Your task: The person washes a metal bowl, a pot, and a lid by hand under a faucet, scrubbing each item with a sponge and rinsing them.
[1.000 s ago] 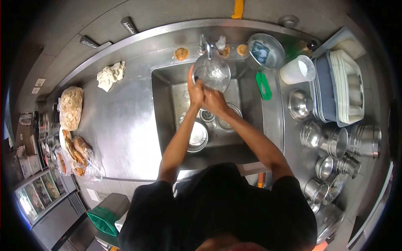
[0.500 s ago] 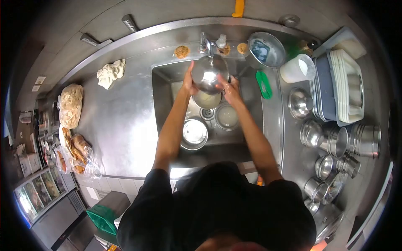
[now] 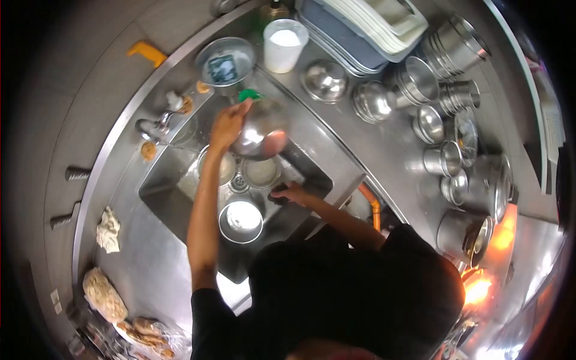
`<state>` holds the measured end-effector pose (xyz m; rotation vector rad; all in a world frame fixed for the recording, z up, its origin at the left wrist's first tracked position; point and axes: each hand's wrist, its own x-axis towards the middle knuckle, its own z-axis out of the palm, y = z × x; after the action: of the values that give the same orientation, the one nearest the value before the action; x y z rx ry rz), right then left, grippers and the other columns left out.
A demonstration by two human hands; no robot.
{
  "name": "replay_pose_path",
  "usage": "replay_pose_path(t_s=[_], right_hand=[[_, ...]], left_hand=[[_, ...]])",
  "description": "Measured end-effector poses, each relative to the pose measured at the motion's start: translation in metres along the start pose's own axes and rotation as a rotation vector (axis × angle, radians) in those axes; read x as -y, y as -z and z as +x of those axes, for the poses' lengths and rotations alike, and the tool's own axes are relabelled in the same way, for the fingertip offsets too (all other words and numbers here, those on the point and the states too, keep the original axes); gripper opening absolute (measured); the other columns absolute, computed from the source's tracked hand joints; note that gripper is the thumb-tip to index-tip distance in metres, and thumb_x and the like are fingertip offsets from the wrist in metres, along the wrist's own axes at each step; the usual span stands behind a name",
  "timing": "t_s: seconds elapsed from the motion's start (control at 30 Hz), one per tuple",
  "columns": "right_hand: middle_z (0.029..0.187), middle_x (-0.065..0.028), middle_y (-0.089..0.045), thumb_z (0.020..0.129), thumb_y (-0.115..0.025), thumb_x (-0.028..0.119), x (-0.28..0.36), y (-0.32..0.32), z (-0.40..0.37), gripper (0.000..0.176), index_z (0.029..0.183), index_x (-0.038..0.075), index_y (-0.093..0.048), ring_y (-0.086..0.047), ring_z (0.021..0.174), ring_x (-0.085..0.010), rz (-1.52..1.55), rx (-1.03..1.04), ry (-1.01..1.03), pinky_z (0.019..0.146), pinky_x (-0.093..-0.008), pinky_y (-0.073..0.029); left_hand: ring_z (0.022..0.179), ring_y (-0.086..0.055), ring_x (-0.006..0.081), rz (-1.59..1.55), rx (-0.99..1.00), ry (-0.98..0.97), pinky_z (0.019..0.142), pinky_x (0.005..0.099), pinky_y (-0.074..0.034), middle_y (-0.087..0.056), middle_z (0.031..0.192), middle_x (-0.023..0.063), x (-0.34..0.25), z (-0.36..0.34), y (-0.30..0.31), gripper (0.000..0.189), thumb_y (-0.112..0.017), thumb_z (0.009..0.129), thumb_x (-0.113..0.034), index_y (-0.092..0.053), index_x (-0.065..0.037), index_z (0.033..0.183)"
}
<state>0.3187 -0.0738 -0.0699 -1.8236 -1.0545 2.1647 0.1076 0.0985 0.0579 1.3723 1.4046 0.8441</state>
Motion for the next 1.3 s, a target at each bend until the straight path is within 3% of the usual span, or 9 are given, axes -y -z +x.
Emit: replay_pose_path(t_s=[0.2,0.33,0.5,0.6,0.67,0.83,1.0,1.13,1.3], right_hand=[[0.1,-0.0052,-0.065,0.073,-0.073,0.047,-0.082,0.017,0.048,0.055,0.112,0.01,-0.061,-0.062,0.085,-0.0152,0.126,0.063,0.144,0.064,-0.0287,-0.049],[0.133,-0.012,-0.047,0.084,-0.065,0.033,-0.015,0.02,-0.028,0.054,0.126,0.003,-0.049,-0.046,0.119,-0.0204,0.432,-0.088,0.419,0.095,-0.0323,-0.043],[0.119,-0.0101,-0.056,0.084,-0.067,0.027,-0.016,0.039,0.014,0.045,0.119,0.002,-0.053,-0.052,0.109,-0.017,0.389,-0.105,0.375,0.084,-0.032,-0.046],[0.102,-0.0047,-0.062,0.079,-0.072,0.031,0.027,0.046,-0.03,0.039,0.107,0.006,-0.06,-0.055,0.095,-0.0119,0.255,0.007,0.041,0.074,-0.0314,-0.044],[0.102,-0.0025,-0.062,0.079,-0.073,0.032,0.021,0.052,-0.019,0.038,0.107,0.011,-0.061,-0.056,0.096,-0.0122,0.276,-0.08,-0.006,0.079,-0.033,-0.043],[0.103,-0.0108,-0.062,0.087,-0.064,0.023,0.005,0.06,-0.005,0.034,0.111,0.001,-0.056,-0.062,0.092,-0.02,0.526,0.13,0.073,0.081,-0.0368,-0.051],[0.107,-0.0154,-0.061,0.091,-0.058,0.019,0.033,0.059,-0.025,0.033,0.115,-0.002,-0.051,-0.062,0.096,-0.0267,0.522,0.304,0.028,0.084,-0.0425,-0.051],[0.102,-0.0161,-0.063,0.092,-0.057,0.022,0.047,0.058,-0.024,0.035,0.117,-0.002,-0.051,-0.063,0.091,-0.0246,0.447,0.213,0.077,0.079,-0.037,-0.054],[0.094,-0.012,-0.066,0.091,-0.058,0.021,0.085,0.04,0.004,0.031,0.112,-0.002,-0.057,-0.065,0.081,-0.0188,0.351,0.183,0.193,0.068,-0.0295,-0.052]], left_hand=[[0.058,-0.052,0.015,-1.383,0.395,0.322,0.057,0.0337,-0.047,-0.052,0.065,0.0031,-0.077,0.076,-0.231,0.031,-0.046,0.097,-0.036,-0.053,-0.011,0.081],[0.064,-0.053,0.0125,-1.237,0.277,0.242,0.059,0.0314,-0.047,-0.053,0.078,0.0015,-0.117,0.08,-0.306,0.03,-0.044,0.098,-0.038,-0.053,-0.01,0.09],[0.067,-0.055,0.0179,-1.286,-0.184,0.433,0.055,0.0348,-0.048,-0.054,0.079,0.0031,-0.066,0.1,-0.241,0.02,-0.042,0.098,-0.025,-0.053,-0.008,0.096],[0.071,-0.054,0.0171,-0.75,-0.277,0.149,0.059,0.0331,-0.047,-0.052,0.08,0.0059,-0.002,0.118,-0.211,0.017,-0.046,0.096,-0.021,-0.054,-0.007,0.099],[0.077,-0.055,0.0253,-0.004,-0.834,-0.26,0.069,0.0373,-0.046,-0.053,0.089,0.0126,0.007,0.104,-0.171,0.023,-0.05,0.095,-0.025,-0.052,-0.005,0.106],[0.086,-0.053,0.0272,-0.06,-0.925,-0.256,0.076,0.0405,-0.043,-0.052,0.1,0.0133,0.109,-0.006,-0.08,0.035,-0.062,0.087,-0.021,-0.052,-0.002,0.115],[0.104,-0.056,0.0309,1.026,-0.739,0.241,0.086,0.0442,-0.044,-0.055,0.114,0.0206,0.33,-0.095,-0.083,0.049,-0.051,0.089,-0.046,-0.055,-0.003,0.112],[0.091,-0.065,0.0319,0.826,-0.101,0.46,0.076,0.0464,-0.05,-0.065,0.099,0.019,0.313,-0.104,-0.076,0.04,-0.043,0.092,-0.04,-0.06,-0.005,0.104],[0.076,-0.064,0.0389,0.428,-0.45,0.381,0.07,0.0469,-0.05,-0.065,0.078,0.0223,0.27,-0.089,-0.034,0.028,-0.057,0.086,-0.031,-0.063,-0.004,0.087]])
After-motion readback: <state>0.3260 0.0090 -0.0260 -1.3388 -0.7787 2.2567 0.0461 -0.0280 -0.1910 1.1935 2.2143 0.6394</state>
